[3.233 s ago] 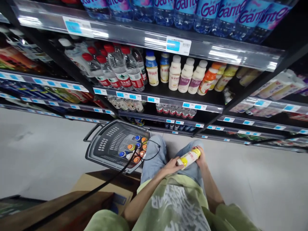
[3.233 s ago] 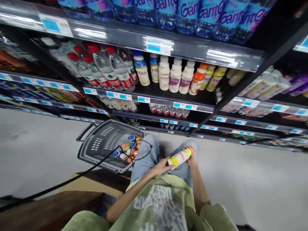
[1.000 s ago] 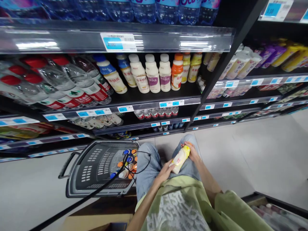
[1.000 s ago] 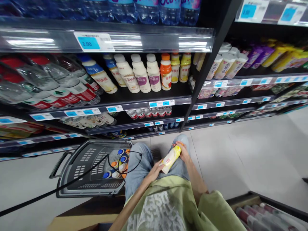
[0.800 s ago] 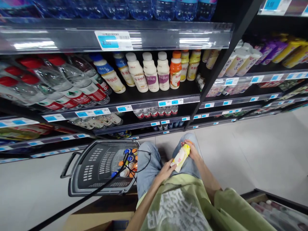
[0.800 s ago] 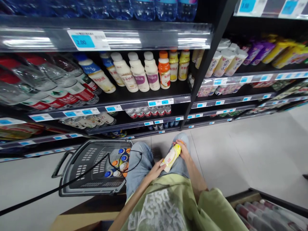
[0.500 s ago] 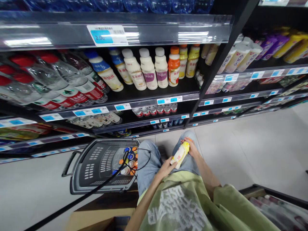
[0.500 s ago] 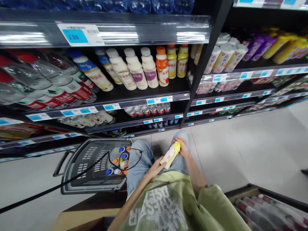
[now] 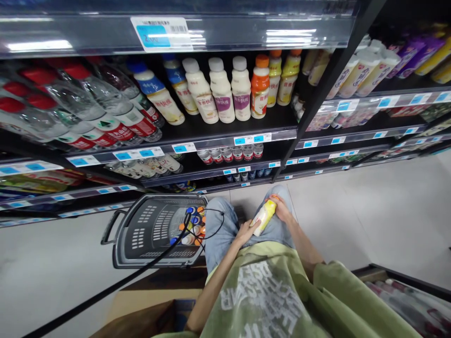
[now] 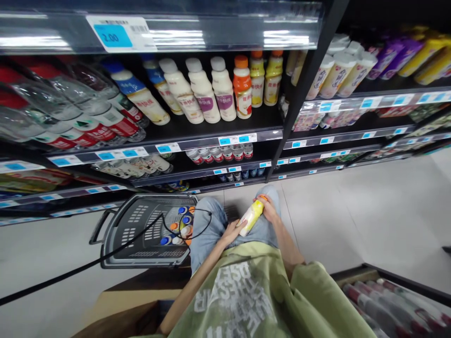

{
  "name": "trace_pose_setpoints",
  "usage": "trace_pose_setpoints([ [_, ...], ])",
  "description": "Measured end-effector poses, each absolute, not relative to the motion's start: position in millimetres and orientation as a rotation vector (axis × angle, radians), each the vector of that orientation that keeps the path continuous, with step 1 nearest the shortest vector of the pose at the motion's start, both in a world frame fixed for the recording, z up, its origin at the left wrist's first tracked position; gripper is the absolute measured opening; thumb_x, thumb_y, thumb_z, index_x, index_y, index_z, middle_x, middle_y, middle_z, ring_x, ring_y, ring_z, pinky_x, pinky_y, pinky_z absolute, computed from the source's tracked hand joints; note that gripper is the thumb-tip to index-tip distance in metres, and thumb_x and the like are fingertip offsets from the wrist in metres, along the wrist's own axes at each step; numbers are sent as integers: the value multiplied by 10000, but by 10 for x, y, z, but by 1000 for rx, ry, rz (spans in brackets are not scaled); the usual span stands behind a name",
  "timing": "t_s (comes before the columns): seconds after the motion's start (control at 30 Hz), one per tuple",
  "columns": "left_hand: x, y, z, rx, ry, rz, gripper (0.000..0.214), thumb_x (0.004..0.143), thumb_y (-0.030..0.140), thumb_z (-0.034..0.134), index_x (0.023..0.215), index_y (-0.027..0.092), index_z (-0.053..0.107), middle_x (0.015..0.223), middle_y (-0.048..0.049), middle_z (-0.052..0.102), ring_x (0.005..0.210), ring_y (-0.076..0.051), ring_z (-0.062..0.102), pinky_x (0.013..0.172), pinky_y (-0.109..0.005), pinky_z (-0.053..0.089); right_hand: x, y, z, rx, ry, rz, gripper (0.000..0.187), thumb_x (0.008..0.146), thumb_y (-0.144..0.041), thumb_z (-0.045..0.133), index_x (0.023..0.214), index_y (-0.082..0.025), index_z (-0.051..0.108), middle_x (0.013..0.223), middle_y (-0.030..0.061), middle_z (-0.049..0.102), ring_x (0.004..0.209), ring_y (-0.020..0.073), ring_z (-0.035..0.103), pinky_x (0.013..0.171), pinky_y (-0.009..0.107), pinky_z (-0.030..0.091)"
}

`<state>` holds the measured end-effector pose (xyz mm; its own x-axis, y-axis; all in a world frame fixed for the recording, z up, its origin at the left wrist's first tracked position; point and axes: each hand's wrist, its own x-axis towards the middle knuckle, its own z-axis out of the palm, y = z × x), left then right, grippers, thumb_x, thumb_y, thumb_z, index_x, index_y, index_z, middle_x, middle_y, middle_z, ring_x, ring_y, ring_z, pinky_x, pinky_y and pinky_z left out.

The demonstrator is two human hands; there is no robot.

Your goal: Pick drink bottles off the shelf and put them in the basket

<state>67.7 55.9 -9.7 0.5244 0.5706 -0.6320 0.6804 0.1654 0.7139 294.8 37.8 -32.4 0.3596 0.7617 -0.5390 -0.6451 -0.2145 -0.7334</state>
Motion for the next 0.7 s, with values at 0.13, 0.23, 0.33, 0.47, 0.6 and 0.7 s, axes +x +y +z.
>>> trace_pose_setpoints([
  [0.13,679,582,-81,1500,1117,-109,551,957,669,497,971,170,730,1029,-123,789,1035,-313,703,930,-367,529,2958,373,-350,-1236,-150,1326,402,665,-457,916,924,-246,692,826,39,815,839,254,756,781,364,594],
  [0.23,674,585,-83,1511,1117,-100,514,954,640,495,966,177,719,1035,-115,781,1048,-317,695,934,-372,519,2970,366,-339,-1228,-169,1353,394,652,-423,900,943,-240,710,856,45,830,875,265,776,815,374,599],
  [0.33,671,579,-93,1516,1115,-100,531,942,656,487,955,173,707,1018,-113,772,1023,-312,696,902,-371,516,2979,359,-298,-1214,-185,1377,416,630,-391,912,967,-242,720,904,54,846,914,282,797,853,396,612],
  [0.47,666,567,-108,1517,1109,-89,594,924,707,464,972,167,706,1021,-120,774,1017,-306,687,899,-371,512,2961,349,-210,-1201,-208,1399,483,624,-408,944,1027,-247,732,1020,70,860,935,308,813,875,435,630],
  [0.6,646,554,-134,1498,1061,-66,722,902,816,395,957,174,720,1004,-115,779,1000,-303,676,889,-376,527,2893,311,-76,-1193,-267,1445,541,658,-444,972,1103,-245,738,1182,95,845,974,323,817,920,467,639],
  [0.7,638,530,-152,1458,1028,-56,813,879,894,348,898,175,727,920,-116,777,907,-290,671,820,-380,542,2849,268,67,-1175,-360,1497,584,652,-398,997,1157,-262,738,1314,95,805,1044,324,808,979,478,634],
])
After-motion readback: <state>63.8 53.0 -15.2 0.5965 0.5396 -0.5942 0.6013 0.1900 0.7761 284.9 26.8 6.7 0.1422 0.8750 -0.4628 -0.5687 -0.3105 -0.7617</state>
